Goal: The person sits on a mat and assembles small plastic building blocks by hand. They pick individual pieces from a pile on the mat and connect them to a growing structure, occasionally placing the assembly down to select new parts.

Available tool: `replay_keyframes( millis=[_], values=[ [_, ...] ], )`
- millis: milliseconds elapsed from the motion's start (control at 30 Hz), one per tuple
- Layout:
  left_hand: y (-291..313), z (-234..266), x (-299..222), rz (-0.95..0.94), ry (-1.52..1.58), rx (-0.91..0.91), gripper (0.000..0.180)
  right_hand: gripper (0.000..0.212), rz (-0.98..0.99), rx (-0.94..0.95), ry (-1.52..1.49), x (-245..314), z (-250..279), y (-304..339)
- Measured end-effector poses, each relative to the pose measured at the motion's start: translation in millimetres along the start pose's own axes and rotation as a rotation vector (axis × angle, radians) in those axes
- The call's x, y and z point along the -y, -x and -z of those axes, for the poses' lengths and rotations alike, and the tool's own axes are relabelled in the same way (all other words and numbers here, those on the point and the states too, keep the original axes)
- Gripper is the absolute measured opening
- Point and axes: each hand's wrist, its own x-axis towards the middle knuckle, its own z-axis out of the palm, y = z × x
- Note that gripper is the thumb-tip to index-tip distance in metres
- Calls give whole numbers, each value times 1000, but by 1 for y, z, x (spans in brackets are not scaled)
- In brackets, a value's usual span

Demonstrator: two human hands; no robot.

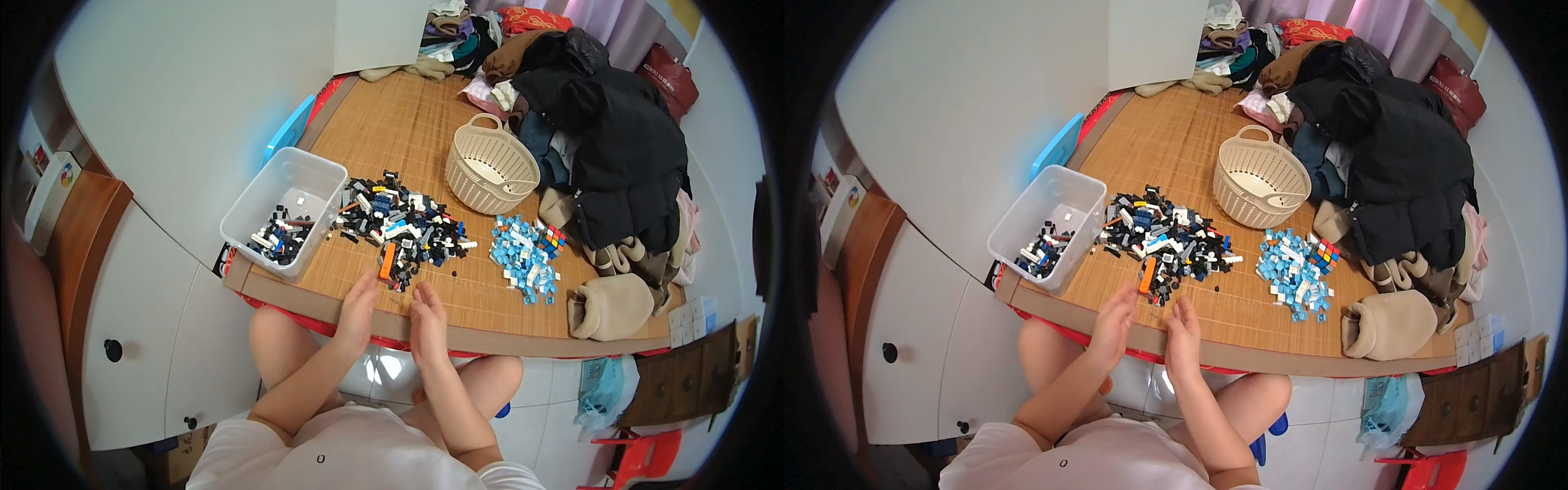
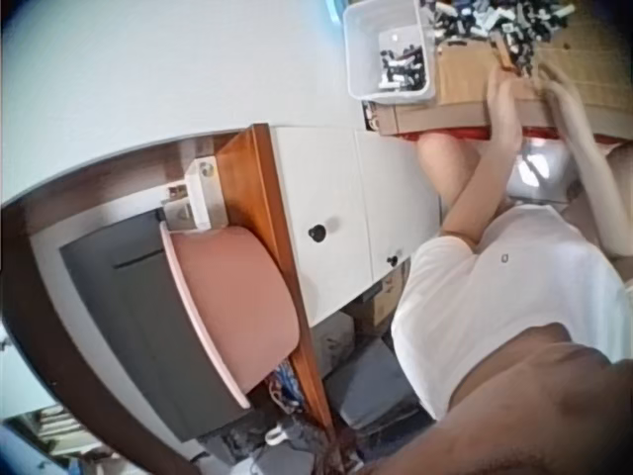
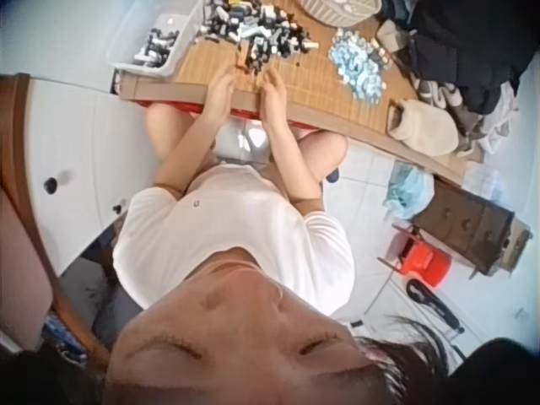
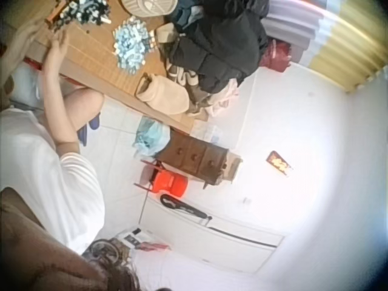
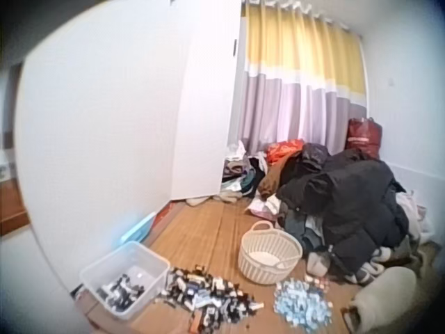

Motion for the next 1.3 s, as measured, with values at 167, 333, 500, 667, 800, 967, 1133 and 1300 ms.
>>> replay_keyframes(
  millis=[167, 333, 500, 667, 800, 967, 1133, 1300],
  values=[
    [-4, 2, 11, 23, 13, 41, 53, 61, -11, 22, 36, -2, -11, 1],
    [-1, -3, 20, 19, 23, 89, 53, 62, 13, 64, 35, -6, -17, 2],
    [-3, -7, 27, 29, 27, 95, 50, 61, 43, 67, 30, -14, -19, 0],
    [-2, -14, 31, 15, 90, 53, 42, 59, 78, -6, 57, -23, -18, -3],
    [-5, -14, 35, -13, 100, 29, 40, 57, 64, 9, 78, -25, -16, -3],
    [-4, -15, 38, -28, 142, 4, 37, 54, 41, 23, 37, -25, -15, -1],
    [-3, -14, 39, -34, 135, 3, 36, 51, 37, -3, 1, -25, -18, 2],
    [-1, -14, 39, -35, 135, 8, 36, 51, 78, 15, -16, -27, -17, 3]
  ],
)
